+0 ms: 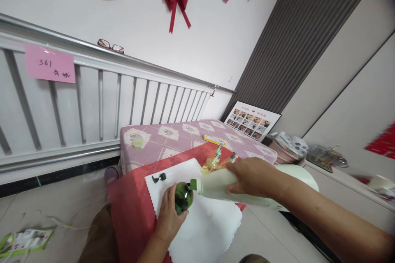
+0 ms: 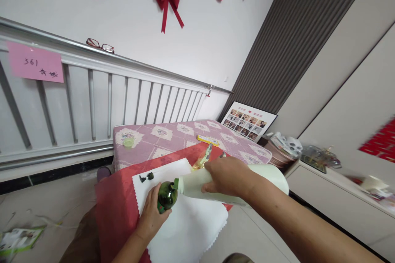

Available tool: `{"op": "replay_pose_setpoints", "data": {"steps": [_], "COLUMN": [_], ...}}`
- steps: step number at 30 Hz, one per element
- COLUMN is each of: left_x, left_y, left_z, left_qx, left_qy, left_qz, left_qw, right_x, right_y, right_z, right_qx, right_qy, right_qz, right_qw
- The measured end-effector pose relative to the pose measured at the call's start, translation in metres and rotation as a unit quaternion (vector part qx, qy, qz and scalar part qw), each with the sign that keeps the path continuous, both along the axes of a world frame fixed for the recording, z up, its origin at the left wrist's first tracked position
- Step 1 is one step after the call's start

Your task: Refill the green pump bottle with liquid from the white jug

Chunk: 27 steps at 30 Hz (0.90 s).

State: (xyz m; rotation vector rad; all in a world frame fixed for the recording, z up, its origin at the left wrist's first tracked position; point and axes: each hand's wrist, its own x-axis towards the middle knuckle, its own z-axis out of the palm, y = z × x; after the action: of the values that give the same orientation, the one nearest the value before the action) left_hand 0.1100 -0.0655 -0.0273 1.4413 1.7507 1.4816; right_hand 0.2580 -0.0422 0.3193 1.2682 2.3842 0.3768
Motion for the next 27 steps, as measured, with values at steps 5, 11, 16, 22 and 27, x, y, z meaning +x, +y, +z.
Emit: {"op": "replay_pose_setpoints", "data": {"steps": [5, 11, 16, 22, 27], "left_x": [-0.0002, 0.0006, 0.001, 0.0, 0.0004], "left_y": [-0.0009, 0.0003, 0.0003, 0.0, -0.0011], "left_z": [-0.0006, -0.0016, -0.0015, -0.0017, -0.0028], "left_qx": [0.018, 0.016, 0.023, 0.017, 0.022], "left_qy": [-0.003, -0.007, -0.003, -0.005, -0.003], "left_qz": [0.002, 0.002, 0.0, 0.003, 0.008], "left_qw": [1.0, 1.0, 1.0, 1.0, 1.0], "right_x": [0.0, 0.0008, -0.0003, -0.0018, -0.0022], "right_y": [0.0007, 0.0006, -0.0007, -0.0025, -0.0026], "right_z": [-0.0004, 0.0002, 0.0011, 0.002, 0.0017], "right_qx": [0.003, 0.003, 0.003, 0.002, 0.003], "right_qy": [-0.009, -0.009, -0.007, -0.002, -0.005], "right_qz": [0.005, 0.005, 0.005, -0.001, 0.0], "right_qw": [1.0, 1.0, 1.0, 1.0, 1.0]}}
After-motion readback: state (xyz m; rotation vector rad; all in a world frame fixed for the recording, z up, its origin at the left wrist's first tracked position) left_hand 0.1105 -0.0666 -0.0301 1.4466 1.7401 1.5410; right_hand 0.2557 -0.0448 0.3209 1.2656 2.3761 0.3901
